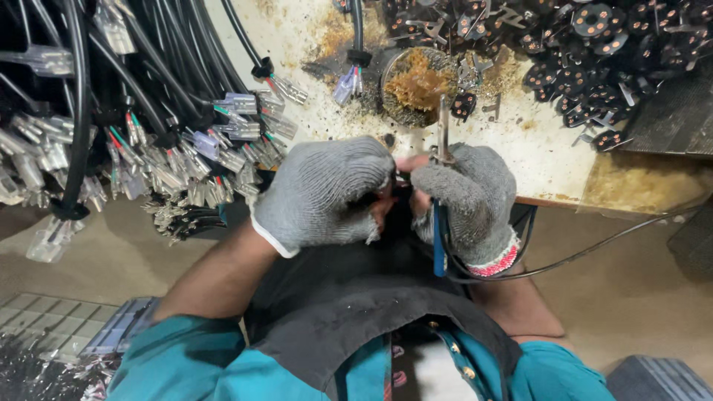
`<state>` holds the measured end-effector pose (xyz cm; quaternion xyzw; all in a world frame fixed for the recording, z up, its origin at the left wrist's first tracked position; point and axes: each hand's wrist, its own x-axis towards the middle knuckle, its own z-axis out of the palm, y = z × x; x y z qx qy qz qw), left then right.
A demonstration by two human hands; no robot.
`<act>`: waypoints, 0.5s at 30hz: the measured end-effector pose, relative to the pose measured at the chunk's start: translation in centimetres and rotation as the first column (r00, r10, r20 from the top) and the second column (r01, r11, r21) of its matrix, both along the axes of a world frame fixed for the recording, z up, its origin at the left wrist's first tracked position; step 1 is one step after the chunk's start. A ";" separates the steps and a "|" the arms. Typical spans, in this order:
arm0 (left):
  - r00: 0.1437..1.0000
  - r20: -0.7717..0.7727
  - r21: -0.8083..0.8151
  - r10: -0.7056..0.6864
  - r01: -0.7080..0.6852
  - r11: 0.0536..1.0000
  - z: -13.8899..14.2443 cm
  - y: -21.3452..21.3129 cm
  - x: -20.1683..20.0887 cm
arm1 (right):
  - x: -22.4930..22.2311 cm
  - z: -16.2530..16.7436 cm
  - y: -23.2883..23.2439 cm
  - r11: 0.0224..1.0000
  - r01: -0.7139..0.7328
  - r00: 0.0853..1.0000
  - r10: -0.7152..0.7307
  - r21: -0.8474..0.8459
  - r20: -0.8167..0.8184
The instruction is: The person solders electrical wires at a workbench, holding a wire in one hand and a soldering iron in the other, dipping wires into a flux container and using pliers to handle small connector parts. They work through several wire ends one at a time, twisting and tinning the exposed conductors.
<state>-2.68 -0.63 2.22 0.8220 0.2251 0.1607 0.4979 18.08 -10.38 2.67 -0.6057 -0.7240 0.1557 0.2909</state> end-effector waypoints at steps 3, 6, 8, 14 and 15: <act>0.983 0.005 0.062 0.186 -0.186 0.981 -0.6 -0.9 0.3 | -0.5 0.4 -0.4 0.981 0.165 0.978 -0.177 -0.103 -0.115; 0.976 -0.001 0.080 0.217 -0.217 0.973 -0.9 -1.4 0.4 | -0.2 0.9 -0.6 0.980 0.171 0.984 -0.175 -0.100 -0.039; 0.972 -0.034 0.078 0.231 -0.228 0.971 -0.9 -1.5 0.5 | -0.1 1.0 -0.7 0.982 0.150 0.972 -0.168 -0.119 -0.164; 0.965 0.012 0.036 0.261 -0.262 0.964 -0.6 -1.3 0.8 | 0.0 0.0 -0.3 0.982 0.139 0.988 -0.146 -0.124 -0.049; 0.961 0.017 0.035 0.275 -0.276 0.961 -0.5 -1.4 0.9 | 0.0 -0.1 -0.3 0.979 0.142 0.987 -0.150 -0.146 -0.051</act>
